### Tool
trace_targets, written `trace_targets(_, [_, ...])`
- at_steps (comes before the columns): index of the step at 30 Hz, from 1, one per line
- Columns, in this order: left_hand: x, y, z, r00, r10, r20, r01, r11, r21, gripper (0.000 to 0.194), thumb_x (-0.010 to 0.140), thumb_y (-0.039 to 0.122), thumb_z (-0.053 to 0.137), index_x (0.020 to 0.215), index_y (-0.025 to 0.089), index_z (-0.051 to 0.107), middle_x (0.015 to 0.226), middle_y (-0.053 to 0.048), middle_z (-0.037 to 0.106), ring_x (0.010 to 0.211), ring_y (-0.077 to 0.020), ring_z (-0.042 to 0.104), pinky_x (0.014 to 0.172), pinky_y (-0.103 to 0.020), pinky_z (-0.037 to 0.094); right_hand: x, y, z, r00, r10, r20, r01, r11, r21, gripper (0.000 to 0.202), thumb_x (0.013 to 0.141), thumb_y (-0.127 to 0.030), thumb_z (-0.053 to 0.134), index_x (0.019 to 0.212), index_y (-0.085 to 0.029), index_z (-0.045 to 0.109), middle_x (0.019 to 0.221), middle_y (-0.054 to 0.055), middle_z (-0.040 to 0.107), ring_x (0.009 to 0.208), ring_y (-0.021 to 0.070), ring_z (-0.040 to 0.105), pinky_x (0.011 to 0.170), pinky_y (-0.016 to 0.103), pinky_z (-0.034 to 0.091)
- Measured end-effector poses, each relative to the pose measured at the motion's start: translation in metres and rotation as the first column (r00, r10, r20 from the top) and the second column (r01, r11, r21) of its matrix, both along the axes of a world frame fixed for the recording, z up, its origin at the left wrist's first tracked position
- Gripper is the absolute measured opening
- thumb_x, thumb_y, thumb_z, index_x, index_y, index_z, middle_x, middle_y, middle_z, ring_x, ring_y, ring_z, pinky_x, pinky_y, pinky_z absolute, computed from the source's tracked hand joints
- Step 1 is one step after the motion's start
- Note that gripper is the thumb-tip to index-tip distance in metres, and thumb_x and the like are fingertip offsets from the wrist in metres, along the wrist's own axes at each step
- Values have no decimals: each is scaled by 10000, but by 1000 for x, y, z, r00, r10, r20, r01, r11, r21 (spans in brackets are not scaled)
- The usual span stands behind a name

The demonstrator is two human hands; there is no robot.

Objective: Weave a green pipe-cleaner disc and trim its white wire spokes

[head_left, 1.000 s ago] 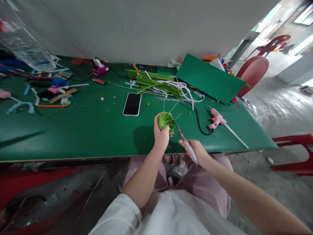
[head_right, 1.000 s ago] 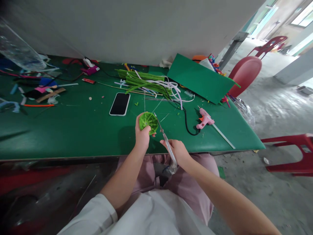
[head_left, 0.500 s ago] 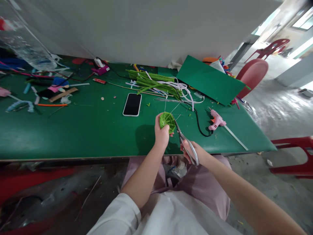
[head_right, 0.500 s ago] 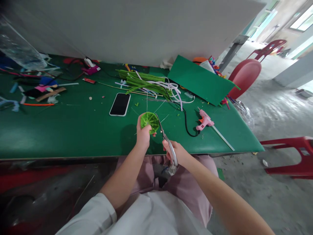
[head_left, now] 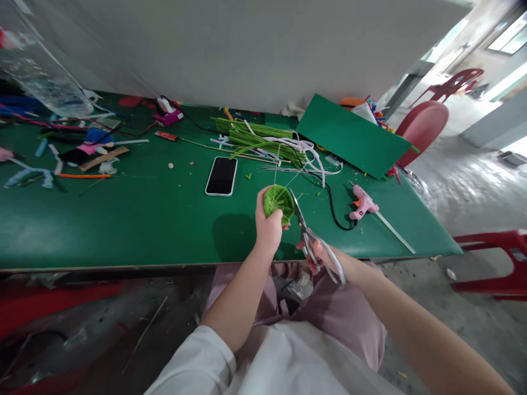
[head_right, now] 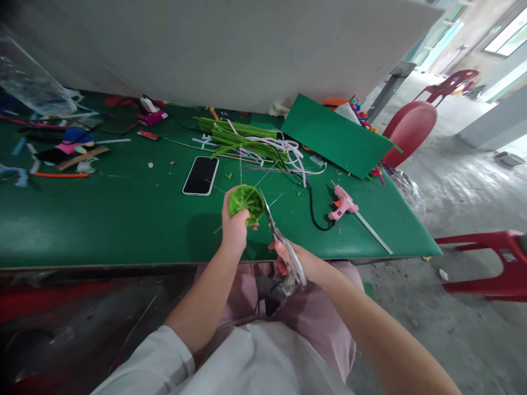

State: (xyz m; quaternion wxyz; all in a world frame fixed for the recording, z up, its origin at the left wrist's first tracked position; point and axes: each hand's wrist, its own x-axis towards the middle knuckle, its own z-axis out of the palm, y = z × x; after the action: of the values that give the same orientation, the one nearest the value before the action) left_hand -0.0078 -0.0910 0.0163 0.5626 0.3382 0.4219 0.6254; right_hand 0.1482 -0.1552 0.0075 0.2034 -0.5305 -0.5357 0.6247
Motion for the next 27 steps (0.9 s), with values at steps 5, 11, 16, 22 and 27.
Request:
trace_targets(5, [-19, 1, 0, 984, 94, 151, -93, 996, -9, 466, 554, 64, 446, 984, 218, 535, 681, 26, 547, 420, -75, 502, 340, -171, 351, 20, -2, 0, 992, 100, 81, -111, 981, 159, 645, 741, -737, 254, 937, -168, 488, 518, -45, 433, 453, 99, 396, 464, 237, 339])
trace_targets(11, [-41, 4, 0, 916, 175, 362, -162, 985, -65, 192, 496, 34, 466, 641, 158, 491, 580, 23, 507, 450, -101, 506, 332, -188, 317, 28, 1, 28, 840, 142, 524, -306, 921, 241, 476, 805, -620, 343, 972, -199, 489, 681, 2, 549, 578, 138, 486, 532, 244, 357])
trace_targets(16, [-50, 1, 9, 822, 129, 555, -69, 990, -126, 145, 468, 20, 468, 530, 149, 444, 519, 13, 466, 451, -99, 484, 332, -185, 287, 24, 15, 26, 541, -45, 840, -499, 787, 363, 409, 778, -527, 478, 995, -181, 508, 779, 67, 635, 698, 221, 588, 623, 297, 378])
trace_targets(22, [-49, -11, 16, 815, -13, 579, 52, 997, -50, 119, 493, 52, 448, 555, 145, 488, 552, -25, 523, 408, -83, 440, 325, -189, 273, 29, 36, -11, 477, -271, 836, -563, 635, 528, 351, 749, -384, 578, 1012, -153, 552, 909, 114, 626, 912, 273, 553, 797, 397, 392])
trace_targets(27, [-46, -17, 17, 871, -47, 489, 93, 993, -70, 137, 514, 91, 464, 616, 144, 538, 570, -36, 537, 414, -94, 445, 318, -201, 285, 22, 39, 15, 740, -225, 634, -457, 523, 720, 234, 800, -311, 541, 994, -188, 586, 986, 99, 602, 957, 239, 531, 834, 397, 423])
